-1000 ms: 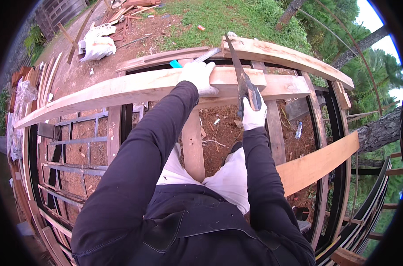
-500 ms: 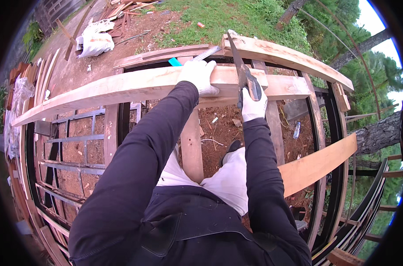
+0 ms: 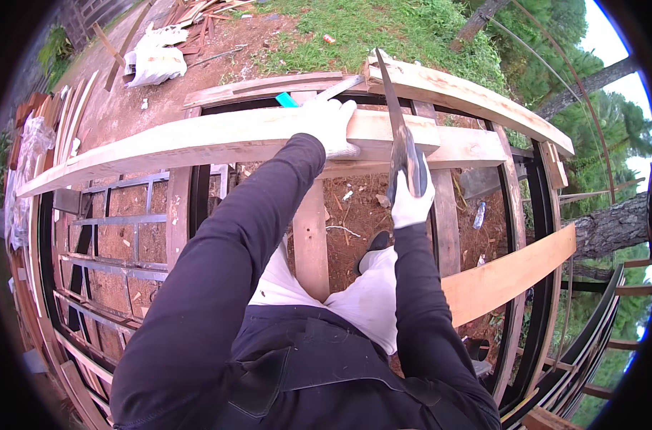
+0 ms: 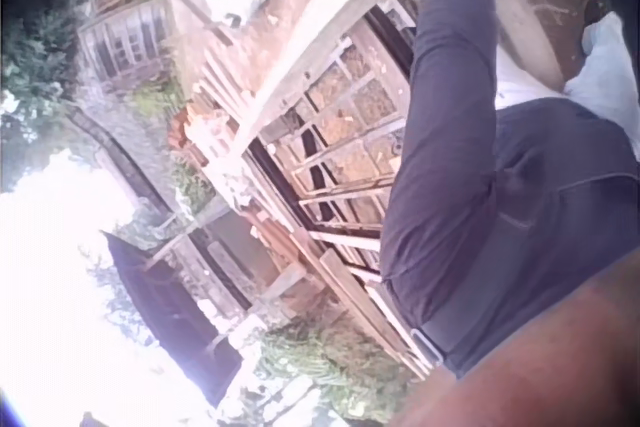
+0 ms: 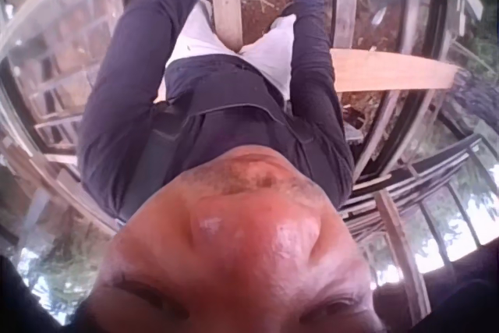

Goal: The person cuts a wooden beam with a handsaw while holding the wood with a gloved hand, pausing to reposition before sawing along the marked lines again.

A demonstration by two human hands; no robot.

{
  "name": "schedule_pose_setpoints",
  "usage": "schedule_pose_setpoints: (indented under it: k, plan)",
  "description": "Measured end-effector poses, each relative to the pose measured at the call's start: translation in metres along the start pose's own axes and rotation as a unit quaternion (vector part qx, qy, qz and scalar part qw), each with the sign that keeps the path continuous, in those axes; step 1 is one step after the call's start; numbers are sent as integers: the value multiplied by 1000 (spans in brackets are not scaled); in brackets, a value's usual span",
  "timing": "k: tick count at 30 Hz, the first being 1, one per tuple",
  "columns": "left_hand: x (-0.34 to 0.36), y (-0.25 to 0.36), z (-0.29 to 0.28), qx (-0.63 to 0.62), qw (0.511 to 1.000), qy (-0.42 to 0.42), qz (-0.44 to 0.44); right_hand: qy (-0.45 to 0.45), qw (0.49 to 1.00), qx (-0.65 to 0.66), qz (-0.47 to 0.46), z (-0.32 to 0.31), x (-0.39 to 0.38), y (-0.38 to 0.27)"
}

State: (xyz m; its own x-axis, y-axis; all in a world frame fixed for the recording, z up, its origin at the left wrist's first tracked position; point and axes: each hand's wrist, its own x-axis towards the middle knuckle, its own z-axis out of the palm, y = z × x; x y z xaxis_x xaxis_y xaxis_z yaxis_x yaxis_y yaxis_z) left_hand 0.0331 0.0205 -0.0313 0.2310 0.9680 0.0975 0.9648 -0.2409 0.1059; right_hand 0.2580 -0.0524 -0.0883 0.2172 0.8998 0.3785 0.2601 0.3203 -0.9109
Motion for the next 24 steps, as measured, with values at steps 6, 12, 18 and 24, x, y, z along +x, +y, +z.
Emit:
schedule_pose_setpoints:
  k: [6, 12, 18, 24]
  plan:
    - [-7, -13, -13, 7, 1000, -14, -17, -43, 996, 47, 63, -45, -60, -25]
    - [-2, -5, -3, 8, 1000, 4, 6, -66, 979, 26, 192, -117, -170, -80]
    - [6, 2, -5, 24, 1000, -6, 14, -49, 996, 37, 63, -8, 29, 6]
    - [-9, -6, 2, 18, 1000, -4, 5, -14, 978, 101, 182, -91, -135, -52]
